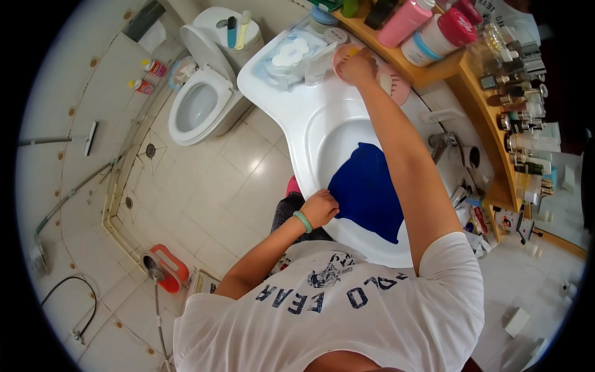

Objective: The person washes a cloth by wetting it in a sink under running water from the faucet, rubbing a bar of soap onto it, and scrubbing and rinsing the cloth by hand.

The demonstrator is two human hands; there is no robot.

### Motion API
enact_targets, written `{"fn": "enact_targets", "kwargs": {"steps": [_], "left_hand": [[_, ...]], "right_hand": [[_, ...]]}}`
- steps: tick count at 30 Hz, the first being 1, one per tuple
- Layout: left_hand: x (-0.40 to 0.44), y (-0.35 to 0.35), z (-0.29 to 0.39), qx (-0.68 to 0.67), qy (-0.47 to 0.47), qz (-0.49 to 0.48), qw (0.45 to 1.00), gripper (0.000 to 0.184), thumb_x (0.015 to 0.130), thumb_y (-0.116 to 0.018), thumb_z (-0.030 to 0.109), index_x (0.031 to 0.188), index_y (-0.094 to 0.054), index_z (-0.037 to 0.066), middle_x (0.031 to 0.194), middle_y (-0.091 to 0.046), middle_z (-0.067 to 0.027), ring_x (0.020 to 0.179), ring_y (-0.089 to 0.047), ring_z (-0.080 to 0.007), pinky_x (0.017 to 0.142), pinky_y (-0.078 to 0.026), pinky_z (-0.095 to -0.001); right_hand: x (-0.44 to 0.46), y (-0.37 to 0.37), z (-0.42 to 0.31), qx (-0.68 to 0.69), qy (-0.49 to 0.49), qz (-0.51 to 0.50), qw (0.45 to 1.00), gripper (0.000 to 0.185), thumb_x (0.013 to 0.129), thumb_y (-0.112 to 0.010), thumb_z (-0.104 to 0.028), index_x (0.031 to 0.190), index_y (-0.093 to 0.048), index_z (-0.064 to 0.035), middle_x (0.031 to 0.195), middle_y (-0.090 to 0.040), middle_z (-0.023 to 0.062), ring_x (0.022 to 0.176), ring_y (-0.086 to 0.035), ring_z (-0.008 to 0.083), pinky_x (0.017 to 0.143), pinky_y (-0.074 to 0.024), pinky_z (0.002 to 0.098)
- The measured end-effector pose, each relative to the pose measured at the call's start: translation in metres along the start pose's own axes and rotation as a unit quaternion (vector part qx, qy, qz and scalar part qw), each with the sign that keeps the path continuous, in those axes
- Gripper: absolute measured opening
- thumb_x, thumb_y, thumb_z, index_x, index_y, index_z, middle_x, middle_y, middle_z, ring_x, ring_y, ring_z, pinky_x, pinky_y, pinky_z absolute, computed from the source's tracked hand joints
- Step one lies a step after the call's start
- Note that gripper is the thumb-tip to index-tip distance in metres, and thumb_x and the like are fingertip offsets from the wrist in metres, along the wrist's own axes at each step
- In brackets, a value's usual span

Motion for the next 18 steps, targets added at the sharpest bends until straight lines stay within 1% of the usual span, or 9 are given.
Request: {"fn": "enact_targets", "kwargs": {"steps": [3,6,8,9,11,14,15,16,18], "left_hand": [[0.001,0.001,-0.002,0.002,0.002,-0.006,1.0,0.011,0.078,-0.059,0.012,0.074,-0.061,0.002,0.075,-0.06,-0.0117,0.079,-0.056,-0.0289,0.089,-0.041,-0.0399],[0.005,0.005,0.0,0.0,0.018,-0.032,0.999,0.01,0.078,-0.059,0.011,0.075,-0.062,0.002,0.077,-0.061,-0.0123,0.081,-0.057,-0.0293,0.089,-0.042,-0.0394],[0.009,0.005,-0.001,-0.007,0.033,-0.052,0.998,0.009,0.077,-0.059,0.01,0.076,-0.062,0.002,0.078,-0.061,-0.0129,0.083,-0.057,-0.0299,0.088,-0.042,-0.0394],[0.014,0.005,-0.004,-0.051,0.05,-0.039,0.997,0.009,0.079,-0.058,0.009,0.083,-0.062,0.002,0.085,-0.061,-0.014,0.085,-0.057,-0.0307,0.088,-0.043,-0.0386],[0.026,0.01,-0.005,-0.095,0.067,-0.03,0.993,0.012,0.08,-0.057,0.007,0.089,-0.063,0.001,0.091,-0.061,-0.015,0.087,-0.057,-0.0314,0.087,-0.043,-0.0379],[0.062,0.045,-0.012,-0.185,0.152,0.202,0.95,0.04,0.085,-0.052,0.008,0.123,-0.044,0.001,0.123,-0.047,-0.0183,0.111,-0.048,-0.0318,0.093,-0.039,-0.0361],[0.079,0.052,-0.02,-0.217,0.161,0.252,0.929,0.05,0.087,-0.049,0.011,0.133,-0.033,-0.001,0.132,-0.039,-0.0209,0.121,-0.04,-0.034,0.098,-0.035,-0.0368],[0.098,0.061,-0.027,-0.204,0.155,0.297,0.92,0.056,0.088,-0.047,0.013,0.136,-0.024,-0.002,0.138,-0.029,-0.022,0.127,-0.03,-0.0341,0.103,-0.028,-0.0369],[0.136,0.078,-0.031,-0.171,0.128,0.357,0.909,0.065,0.09,-0.044,0.016,0.14,-0.008,-0.004,0.145,-0.011,-0.0241,0.135,-0.012,-0.0351,0.109,-0.015,-0.0373]], "right_hand": [[0.01,-0.006,0.001,-0.034,-0.036,-0.033,0.998,0.106,0.071,-0.064,-0.044,0.133,0.0,0.0122,0.125,-0.042,0.029,0.109,-0.05,0.0371,0.092,-0.0416,0.0408],[0.007,0.002,0.008,0.046,-0.074,-0.042,0.995,0.103,0.072,-0.065,-0.043,0.134,-0.002,0.0101,0.124,-0.044,0.0293,0.109,-0.051,0.0359,0.09,-0.0427,0.0383],[0.005,0.009,0.014,0.11,-0.026,-0.014,0.993,0.084,0.075,-0.063,-0.035,0.133,-0.019,0.0076,0.116,-0.05,0.0282,0.105,-0.054,0.0342,0.088,-0.0437,0.0374],[0.008,0.007,0.022,0.11,-0.028,-0.014,0.993,0.084,0.075,-0.063,-0.035,0.133,-0.019,0.0076,0.116,-0.05,0.0282,0.105,-0.054,0.0342,0.088,-0.0437,0.0374],[0.012,-0.002,0.041,0.167,0.042,0.033,0.985,0.065,0.077,-0.059,-0.028,0.125,-0.032,0.0063,0.11,-0.053,0.0245,0.099,-0.056,0.0323,0.085,-0.0447,0.0363],[0.012,-0.01,0.071,0.248,0.142,0.105,0.953,0.04,0.079,-0.052,-0.017,0.113,-0.05,0.0043,0.099,-0.059,0.0191,0.09,-0.059,0.0294,0.081,-0.0463,0.0347],[-0.009,0.001,0.08,0.438,0.119,-0.024,0.89,0.041,0.077,-0.052,-0.015,0.114,-0.049,0.0032,0.096,-0.058,0.0159,0.086,-0.058,0.0264,0.078,-0.0461,0.033],[-0.05,0.017,0.09,0.605,0.09,-0.152,0.777,0.042,0.076,-0.051,-0.013,0.116,-0.048,0.0022,0.093,-0.057,0.0128,0.082,-0.056,0.0233,0.076,-0.046,0.0314],[-0.117,0.023,0.107,0.79,-0.029,-0.231,0.567,0.052,0.073,-0.052,-0.007,0.123,-0.041,-0.0004,0.089,-0.053,0.0098,0.079,-0.053,0.0185,0.073,-0.0458,0.0301]]}}
Point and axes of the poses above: each hand's wrist, its own x-axis towards the middle knuckle, its own y-axis out of the back of the hand, z = x × y, the point moved 3 cm from there along x, towards the middle knuckle
